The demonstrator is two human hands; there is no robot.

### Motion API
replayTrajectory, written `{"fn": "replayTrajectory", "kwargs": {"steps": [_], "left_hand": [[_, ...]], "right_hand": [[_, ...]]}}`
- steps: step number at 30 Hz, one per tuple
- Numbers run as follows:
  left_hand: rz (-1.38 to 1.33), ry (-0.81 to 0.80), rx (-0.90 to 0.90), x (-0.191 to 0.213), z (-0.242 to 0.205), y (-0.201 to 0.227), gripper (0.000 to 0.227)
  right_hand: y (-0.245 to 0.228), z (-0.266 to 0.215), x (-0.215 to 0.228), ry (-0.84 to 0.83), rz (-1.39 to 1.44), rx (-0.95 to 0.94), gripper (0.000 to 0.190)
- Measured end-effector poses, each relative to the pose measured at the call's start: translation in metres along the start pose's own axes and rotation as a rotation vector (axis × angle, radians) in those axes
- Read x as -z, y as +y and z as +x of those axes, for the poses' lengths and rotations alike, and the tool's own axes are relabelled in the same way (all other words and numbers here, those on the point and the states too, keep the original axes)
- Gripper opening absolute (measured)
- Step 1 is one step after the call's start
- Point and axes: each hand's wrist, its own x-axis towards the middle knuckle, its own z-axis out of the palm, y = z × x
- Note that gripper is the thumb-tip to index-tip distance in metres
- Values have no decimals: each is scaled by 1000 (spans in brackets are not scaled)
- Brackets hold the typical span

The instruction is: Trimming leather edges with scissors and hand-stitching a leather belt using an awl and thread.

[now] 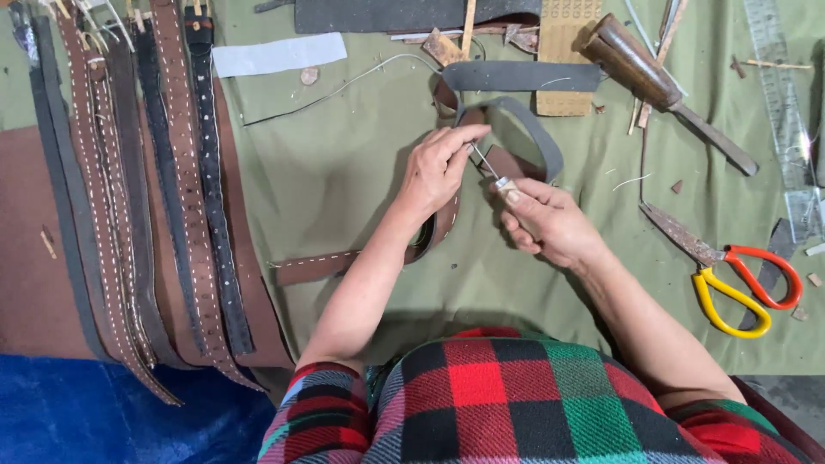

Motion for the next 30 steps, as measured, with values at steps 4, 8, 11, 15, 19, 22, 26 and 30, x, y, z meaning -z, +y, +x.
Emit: {"fn": "replayTrajectory", "kwargs": {"steps": [4, 8, 11, 15, 19, 22, 26, 30], "left_hand": [[35, 56, -29, -1, -8, -1, 33], [77, 45, -63, -2, -9, -1, 32], [63, 33, -75, -1, -9, -1, 31], [17, 45, -76, -2, -12, -7, 34], [-138, 41, -68, 3, -13, -16, 33], [-169, 26, -73, 3, -14, -18, 33], [-143, -12, -80, 7, -19, -10, 31], [-16, -74, 3, 11, -18, -1, 37]], "right_hand": [[12, -8, 5, 273, -1137, 453, 35], [15, -12, -6, 401, -1232, 477, 39], [0, -14, 2, 187, -298, 105, 20], [21, -14, 3, 247, -497, 242, 26], [24, -14, 3, 378, -1015, 378, 42], [18, -13, -3, 273, -660, 214, 38], [17, -9, -22, 86, -201, -19, 26], [20, -15, -36, 85, -348, 15, 32]]}}
